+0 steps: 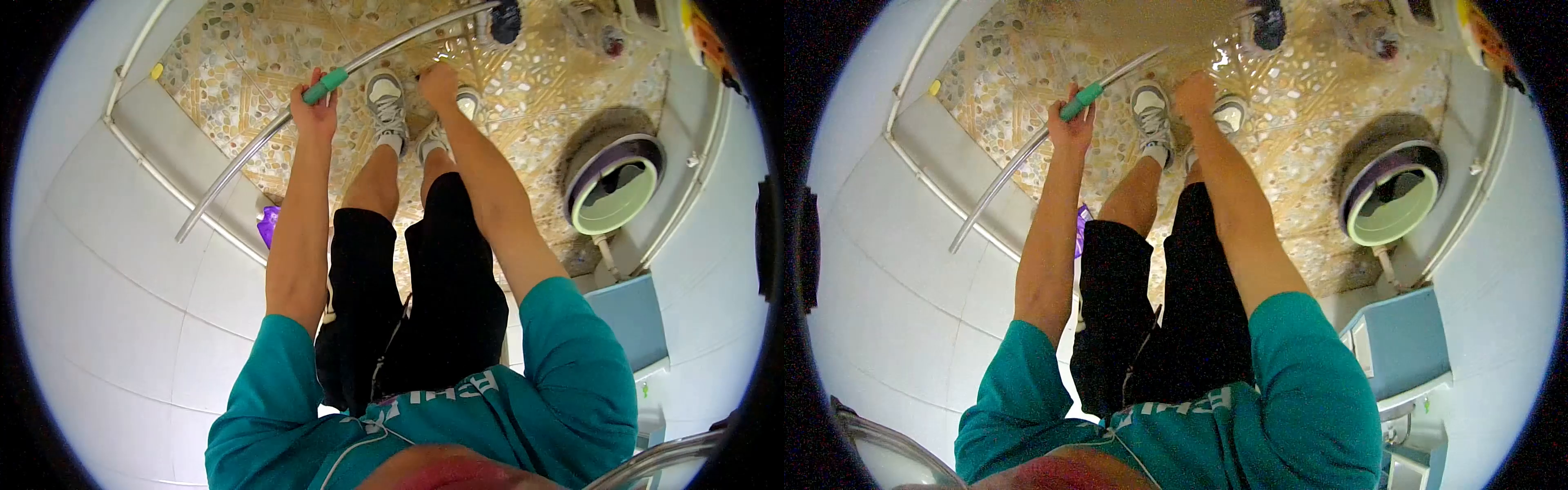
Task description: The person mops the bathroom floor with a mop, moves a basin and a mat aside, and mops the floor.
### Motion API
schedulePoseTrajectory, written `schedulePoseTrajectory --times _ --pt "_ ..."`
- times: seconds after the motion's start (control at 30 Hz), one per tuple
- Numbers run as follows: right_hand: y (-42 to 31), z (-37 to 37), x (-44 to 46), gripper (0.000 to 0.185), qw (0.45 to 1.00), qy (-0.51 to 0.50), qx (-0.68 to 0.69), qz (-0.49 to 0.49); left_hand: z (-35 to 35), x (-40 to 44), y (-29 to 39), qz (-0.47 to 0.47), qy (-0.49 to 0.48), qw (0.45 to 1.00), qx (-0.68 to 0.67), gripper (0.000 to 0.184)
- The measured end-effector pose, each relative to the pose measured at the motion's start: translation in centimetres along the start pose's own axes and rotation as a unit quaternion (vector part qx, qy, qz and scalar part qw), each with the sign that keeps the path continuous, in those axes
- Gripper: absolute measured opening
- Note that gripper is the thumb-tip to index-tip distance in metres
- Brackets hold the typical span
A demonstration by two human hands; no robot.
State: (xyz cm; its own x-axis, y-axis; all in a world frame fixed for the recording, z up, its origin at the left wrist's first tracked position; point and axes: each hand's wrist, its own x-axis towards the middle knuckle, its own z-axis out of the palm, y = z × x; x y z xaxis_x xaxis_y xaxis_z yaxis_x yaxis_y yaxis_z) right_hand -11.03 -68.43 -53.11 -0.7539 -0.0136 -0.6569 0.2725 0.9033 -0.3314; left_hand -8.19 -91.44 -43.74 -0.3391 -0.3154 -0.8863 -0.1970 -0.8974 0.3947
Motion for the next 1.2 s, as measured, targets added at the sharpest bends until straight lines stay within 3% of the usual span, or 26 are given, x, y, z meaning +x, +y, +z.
schedulePoseTrajectory --times 0.1,0.17,0.27,0.33,0.47,0.5,0.57,0.6,0.67,0.7,0.8,0.83,0.93,1.0,1.03,1.2 --pt "3.1 3.9 2.9 0.038 0.996 0.014 0.049 0.078 -2.5 3.0 -1.6 -0.047 0.016 0.998 -0.03 0.012" --pt "3.0 5.6 2.5 0.042 0.979 0.107 0.072 0.157 -3.5 4.3 -2.3 -0.061 0.018 0.997 -0.04 0.012" --pt "4.7 8.8 4.5 0.049 0.977 0.066 0.05 0.198 -5.4 4.7 -2.7 -0.087 0.033 0.994 -0.059 0.012" --pt "8.7 14.4 6.7 0.048 0.984 0.108 -0.005 0.139 -5.1 4.6 -2.6 -0.098 0.034 0.993 -0.064 0.013" --pt "7.5 12.7 6.1 0.044 0.965 0.152 0.1 0.187 -3.0 2.9 -2.6 -0.091 0.053 0.992 -0.067 0.014" --pt "7.4 12.2 5.0 0.045 0.971 0.184 0.067 0.137 -3.1 2.8 -2.6 -0.08 0.057 0.993 -0.069 0.013" --pt "4.6 5.3 0.9 0.039 0.979 0.096 0.147 0.101 -3.4 2.0 -2.7 -0.073 0.038 0.994 -0.072 0.013" --pt "4.3 3.5 -1.0 0.039 0.977 0.108 0.147 0.107 -2.3 1.0 -3.0 -0.081 0.027 0.994 -0.068 0.013" --pt "3.5 0.4 -4.4 0.033 0.895 0.088 0.422 0.113 0.3 -2.6 -2.4 -0.039 0.057 0.997 -0.044 0.014" --pt "2.8 -1.4 -6.4 0.033 0.891 0.104 0.426 0.116 2.1 -4.7 -2.1 -0.029 0.053 0.998 -0.026 0.018" --pt "1.6 -8.0 -12.4 0.027 0.782 0.14 0.594 0.125 6.9 -11.1 -2.0 -0.006 0.003 1.0 0.023 0.02" --pt "1.4 -9.0 -13.7 0.026 0.789 0.202 0.566 0.126 7.8 -12.3 -2.4 -0.02 -0.017 0.999 0.035 0.02" --pt "0.9 -15.1 -19.7 0.023 0.697 0.226 0.66 0.169 9.9 -16.3 -3.2 -0.003 -0.038 0.993 0.11 0.026" --pt "0.7 -19.7 -23.3 0.023 0.642 0.239 0.702 0.194 10.7 -18.4 -3.4 0.003 0.019 0.985 0.171 0.032" --pt "0.9 -21.4 -24.7 0.023 0.622 0.246 0.714 0.205 10.3 -19.3 -3.2 -0.004 -0.026 0.981 0.192 0.033" --pt "6.5 -24.4 -28.7 0.022 0.548 0.298 0.756 0.201 9.1 -22.0 -5.0 0.018 -0.045 0.965 0.256 0.031"
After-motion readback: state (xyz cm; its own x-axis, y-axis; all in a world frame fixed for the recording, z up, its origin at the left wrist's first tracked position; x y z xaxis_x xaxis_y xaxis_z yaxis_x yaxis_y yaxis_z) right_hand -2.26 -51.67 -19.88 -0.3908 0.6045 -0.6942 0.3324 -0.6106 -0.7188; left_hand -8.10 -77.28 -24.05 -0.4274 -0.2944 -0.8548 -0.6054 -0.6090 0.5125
